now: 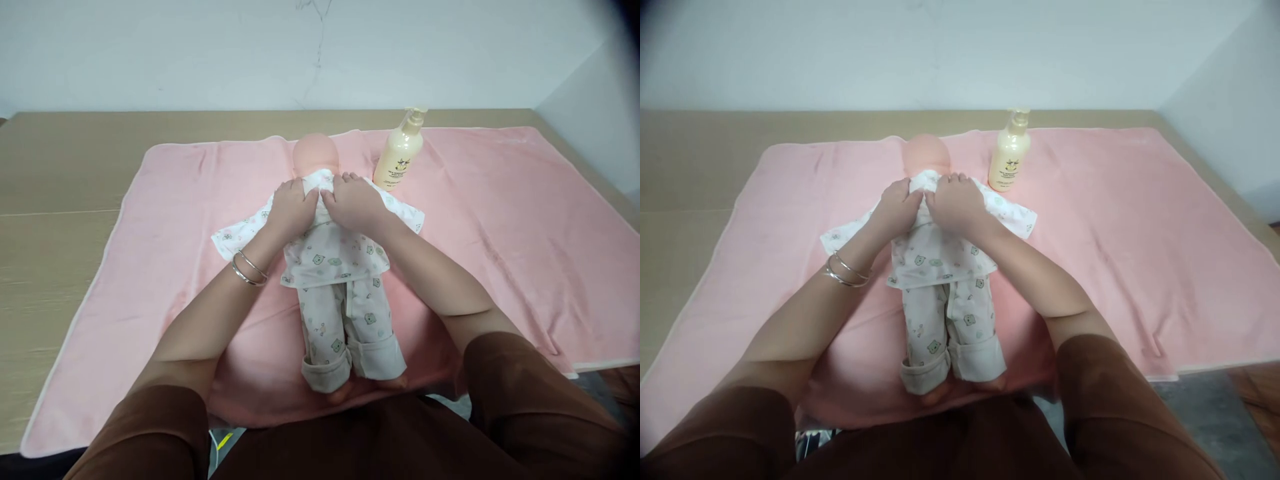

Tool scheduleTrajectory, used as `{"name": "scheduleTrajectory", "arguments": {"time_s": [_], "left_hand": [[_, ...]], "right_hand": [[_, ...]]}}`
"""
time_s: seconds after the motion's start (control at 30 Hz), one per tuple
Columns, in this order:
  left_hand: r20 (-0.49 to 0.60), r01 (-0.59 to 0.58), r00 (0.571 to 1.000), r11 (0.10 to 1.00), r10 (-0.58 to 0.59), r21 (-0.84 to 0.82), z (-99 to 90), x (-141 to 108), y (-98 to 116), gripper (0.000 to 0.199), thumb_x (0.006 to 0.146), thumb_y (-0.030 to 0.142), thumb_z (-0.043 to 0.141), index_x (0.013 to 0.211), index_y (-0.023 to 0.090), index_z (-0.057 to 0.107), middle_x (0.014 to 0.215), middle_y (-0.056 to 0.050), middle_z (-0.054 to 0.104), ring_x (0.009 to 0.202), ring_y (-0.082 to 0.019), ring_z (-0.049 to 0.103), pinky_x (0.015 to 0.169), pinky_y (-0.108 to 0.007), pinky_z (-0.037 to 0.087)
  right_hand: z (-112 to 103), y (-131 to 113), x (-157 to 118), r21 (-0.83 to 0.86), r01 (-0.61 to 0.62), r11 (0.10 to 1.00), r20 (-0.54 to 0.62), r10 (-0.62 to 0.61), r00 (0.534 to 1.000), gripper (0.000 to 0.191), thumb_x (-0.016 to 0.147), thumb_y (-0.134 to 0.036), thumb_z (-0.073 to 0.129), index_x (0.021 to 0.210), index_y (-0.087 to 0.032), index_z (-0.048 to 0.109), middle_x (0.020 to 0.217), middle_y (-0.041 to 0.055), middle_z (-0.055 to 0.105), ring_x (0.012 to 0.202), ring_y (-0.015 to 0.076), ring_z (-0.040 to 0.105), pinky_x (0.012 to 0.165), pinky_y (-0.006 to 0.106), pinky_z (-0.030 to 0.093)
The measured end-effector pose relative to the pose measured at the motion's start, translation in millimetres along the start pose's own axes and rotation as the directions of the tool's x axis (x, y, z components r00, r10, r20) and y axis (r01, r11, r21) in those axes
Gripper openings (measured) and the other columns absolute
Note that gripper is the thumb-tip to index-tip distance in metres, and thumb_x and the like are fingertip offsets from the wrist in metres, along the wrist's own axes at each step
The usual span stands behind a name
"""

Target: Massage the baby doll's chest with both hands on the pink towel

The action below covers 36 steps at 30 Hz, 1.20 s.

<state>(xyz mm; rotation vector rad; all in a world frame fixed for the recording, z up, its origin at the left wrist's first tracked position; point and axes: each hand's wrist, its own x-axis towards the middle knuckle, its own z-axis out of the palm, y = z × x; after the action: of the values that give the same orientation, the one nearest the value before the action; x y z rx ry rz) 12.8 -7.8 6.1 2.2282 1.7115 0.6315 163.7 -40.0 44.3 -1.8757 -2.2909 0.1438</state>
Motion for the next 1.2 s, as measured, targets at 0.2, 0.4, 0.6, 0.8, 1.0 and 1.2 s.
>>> {"name": "scheduleTrajectory", "arguments": {"time_s": [0.2, 0.4, 0.6, 0.8, 1.0, 1.2], "left_hand": [[-0.09, 0.019, 0.996, 1.0, -0.021, -0.023, 4.2, -1, 0, 0.044, 0.102, 0.037, 0.035, 0.122, 0.011, 0.065, 0.13, -0.025, 0.07, 0.129, -0.041, 0.062, 0.117, -0.061, 0.045], [-0.126, 0.017, 0.992, 1.0, -0.019, -0.018, 9.6, -8, 1, 0.045, 0.104, 0.041, 0.036, 0.124, 0.013, 0.066, 0.131, -0.022, 0.071, 0.132, -0.039, 0.061, 0.121, -0.058, 0.043], [-0.189, -0.056, 0.981, 0.996, 0.041, -0.072, 14.9, -9, -3, 0.046, 0.106, 0.048, 0.038, 0.13, 0.016, 0.063, 0.144, -0.019, 0.065, 0.149, -0.037, 0.05, 0.133, -0.056, 0.029], [-0.175, -0.064, 0.983, 0.997, 0.058, -0.031, 7.0, -16, 8, 0.039, 0.107, 0.041, 0.037, 0.115, 0.016, 0.066, 0.121, -0.02, 0.071, 0.128, -0.038, 0.062, 0.121, -0.055, 0.042], [-0.105, 0.023, 0.994, 0.999, -0.019, 0.041, -4.2, -12, 11, 0.037, 0.102, 0.036, 0.043, 0.112, 0.011, 0.067, 0.117, -0.024, 0.071, 0.122, -0.042, 0.064, 0.112, -0.057, 0.048], [-0.078, 0.023, 0.997, 0.999, -0.025, -0.03, -3.1, -4, 4, 0.038, 0.101, 0.035, 0.043, 0.115, 0.012, 0.069, 0.119, -0.021, 0.073, 0.122, -0.037, 0.065, 0.118, -0.055, 0.045]], "right_hand": [[2, 1, 2, 0.047, 0.023, 0.999, -0.013, -0.022, 1.0, 0.053, 0.109, -0.033, 0.029, 0.13, 0.001, 0.064, 0.134, 0.027, 0.069, 0.131, 0.0375, 0.063, 0.111, 0.048, 0.049], [6, 17, 19, 0.18, -0.063, 0.982, 0.015, 0.061, 0.998, 0.065, 0.108, -0.053, 0.031, 0.124, -0.003, 0.071, 0.13, 0.026, 0.072, 0.133, 0.0415, 0.061, 0.113, 0.053, 0.048], [6, 19, 19, 0.19, -0.084, 0.978, 0.05, 0.076, 0.996, 0.073, 0.106, -0.058, 0.037, 0.145, 0.0, 0.058, 0.158, 0.0274, 0.054, 0.152, 0.0433, 0.046, 0.122, 0.054, 0.04], [-4, 31, 20, 0.25, -0.035, 0.967, 0.076, 0.017, 0.997, 0.059, 0.103, -0.064, 0.043, 0.119, -0.014, 0.072, 0.127, 0.017, 0.075, 0.114, 0.0355, 0.07, 0.096, 0.044, 0.055], [-6, 14, 9, 0.082, -0.026, 0.996, 0.063, 0.021, 0.998, 0.063, 0.11, -0.05, 0.03, 0.128, -0.002, 0.067, 0.13, 0.0252, 0.072, 0.124, 0.0392, 0.066, 0.107, 0.048, 0.049], [-8, -4, -6, -0.028, 0.046, 0.999, 0.04, -0.044, 0.998, 0.054, 0.109, -0.035, 0.031, 0.132, 0.002, 0.063, 0.132, 0.0281, 0.068, 0.128, 0.0405, 0.062, 0.111, 0.051, 0.046]]}}
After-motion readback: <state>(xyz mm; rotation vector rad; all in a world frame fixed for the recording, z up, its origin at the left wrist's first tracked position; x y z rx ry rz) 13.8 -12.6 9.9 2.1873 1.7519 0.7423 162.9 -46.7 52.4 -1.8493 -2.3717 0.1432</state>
